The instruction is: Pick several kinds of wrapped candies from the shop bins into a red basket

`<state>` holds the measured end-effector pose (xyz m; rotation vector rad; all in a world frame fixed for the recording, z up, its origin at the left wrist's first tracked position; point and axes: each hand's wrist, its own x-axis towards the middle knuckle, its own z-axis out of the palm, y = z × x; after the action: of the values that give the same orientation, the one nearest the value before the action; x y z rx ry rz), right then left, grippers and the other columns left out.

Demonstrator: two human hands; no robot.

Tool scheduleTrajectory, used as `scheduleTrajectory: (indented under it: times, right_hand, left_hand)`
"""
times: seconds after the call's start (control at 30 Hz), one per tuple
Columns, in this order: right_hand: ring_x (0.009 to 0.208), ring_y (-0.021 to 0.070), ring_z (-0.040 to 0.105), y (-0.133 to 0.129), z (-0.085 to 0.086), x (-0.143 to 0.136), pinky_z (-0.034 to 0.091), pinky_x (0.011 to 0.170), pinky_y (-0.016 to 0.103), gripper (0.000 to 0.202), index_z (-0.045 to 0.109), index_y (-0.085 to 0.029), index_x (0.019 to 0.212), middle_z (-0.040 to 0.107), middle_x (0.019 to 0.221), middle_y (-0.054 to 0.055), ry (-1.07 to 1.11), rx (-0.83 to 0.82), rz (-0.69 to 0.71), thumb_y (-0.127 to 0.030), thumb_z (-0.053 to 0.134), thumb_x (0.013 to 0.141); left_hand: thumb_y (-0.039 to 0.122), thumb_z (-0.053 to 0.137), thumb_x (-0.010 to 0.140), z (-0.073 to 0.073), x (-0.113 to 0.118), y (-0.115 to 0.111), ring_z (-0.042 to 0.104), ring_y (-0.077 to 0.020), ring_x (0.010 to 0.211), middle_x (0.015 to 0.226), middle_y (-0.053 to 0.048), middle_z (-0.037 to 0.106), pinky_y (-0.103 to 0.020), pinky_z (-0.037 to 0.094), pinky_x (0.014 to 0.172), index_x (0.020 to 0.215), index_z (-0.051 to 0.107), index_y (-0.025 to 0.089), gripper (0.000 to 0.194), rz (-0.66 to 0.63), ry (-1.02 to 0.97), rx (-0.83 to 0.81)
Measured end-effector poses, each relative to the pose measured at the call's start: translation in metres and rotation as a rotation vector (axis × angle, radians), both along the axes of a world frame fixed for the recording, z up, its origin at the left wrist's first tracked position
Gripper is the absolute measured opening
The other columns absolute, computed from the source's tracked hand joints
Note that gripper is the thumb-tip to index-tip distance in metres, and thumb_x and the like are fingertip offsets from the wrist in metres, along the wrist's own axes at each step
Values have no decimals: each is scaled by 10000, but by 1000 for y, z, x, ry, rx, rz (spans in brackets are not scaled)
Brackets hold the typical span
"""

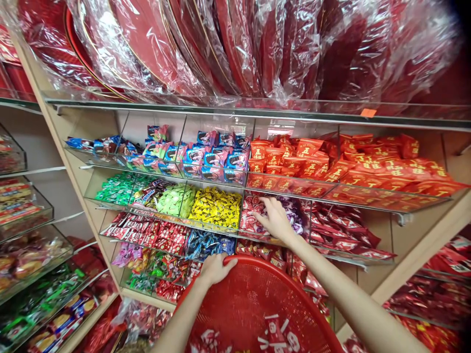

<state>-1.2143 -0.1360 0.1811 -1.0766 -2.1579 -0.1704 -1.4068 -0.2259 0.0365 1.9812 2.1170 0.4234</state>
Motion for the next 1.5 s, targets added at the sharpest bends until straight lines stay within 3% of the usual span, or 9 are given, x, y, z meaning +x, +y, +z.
scheduleTrajectory:
  times: [0.07, 0.13, 0.27, 0.4, 0.53, 0.7, 0.93, 1.23, 1.5]
  right_hand:
    - [1041, 317, 451, 19, 6, -7, 376, 828, 438, 609, 390, -200, 1232, 481, 1154, 148, -120, -57, -101, -547, 471, 738]
    - [1117, 334, 407, 32, 13, -16, 335, 886, 465, 668, 362, -232, 1258, 461, 1219, 136, -215, -114, -118, -583, 488, 704]
    - [1150, 307, 407, 50, 24, -36, 246, 982, 457, 655, 395, -285, 1239, 498, 1224, 82, -361, -253, -96, -547, 554, 659]
    - [1141, 321, 428, 61, 27, -47, 253, 987, 462, 661, 447, -290, 1203, 515, 1218, 78, -408, -352, -123, -506, 626, 605]
    - [1136, 315, 440, 65, 26, -47, 333, 942, 418, 645, 475, -266, 1180, 514, 1224, 82, -381, -339, -106, -498, 640, 601]
    - [997, 242, 547, 67, 25, -41, 429, 826, 315, 504, 532, -236, 1098, 582, 1121, 64, -332, -323, -70, -495, 584, 669]
    - [1047, 300, 504, 65, 24, -47, 347, 917, 455, 613, 520, -261, 1111, 578, 1105, 86, -336, -282, -91, -539, 639, 577]
    - [1019, 271, 525, 68, 27, -49, 406, 864, 360, 576, 506, -198, 1127, 549, 1157, 109, -370, -275, -51, -429, 641, 617]
    - [1059, 310, 487, 59, 21, -48, 369, 889, 428, 518, 530, -216, 1099, 548, 1156, 120, -315, -213, -43, -399, 635, 626]
  left_hand:
    - [698, 151, 756, 0, 0, 0, 612, -229, 832, 869, -79, 674, -286, 413, 687, 910, 612, 229, 676, 2, -1, 5]
    - [698, 145, 756, -1, -1, 0, 614, -223, 806, 854, -79, 674, -283, 410, 672, 901, 612, 229, 677, 1, 4, 11]
    - [688, 140, 765, -2, -2, 0, 618, -219, 787, 825, -71, 676, -278, 407, 659, 875, 606, 229, 663, -15, 19, 34]
    - [683, 145, 768, -1, -2, 1, 620, -233, 814, 834, -72, 677, -286, 412, 666, 876, 603, 228, 655, -21, 37, 32]
    - [680, 160, 769, 1, -1, 0, 617, -228, 842, 855, -72, 675, -282, 415, 686, 913, 598, 227, 646, -9, 34, 14]
    - [677, 172, 770, 2, 1, -2, 616, -230, 839, 861, -74, 672, -289, 421, 697, 890, 592, 218, 633, -11, 42, 24]
    - [674, 183, 771, 2, 2, -2, 616, -222, 844, 865, -68, 672, -282, 423, 704, 891, 586, 219, 620, 4, 48, 13]
    - [689, 150, 763, -6, -1, 0, 616, -233, 835, 857, -78, 669, -299, 426, 704, 902, 579, 214, 655, -7, 55, 24]
    - [689, 148, 763, -6, 0, 0, 619, -240, 829, 848, -76, 670, -303, 433, 687, 899, 577, 220, 650, -12, 67, 28]
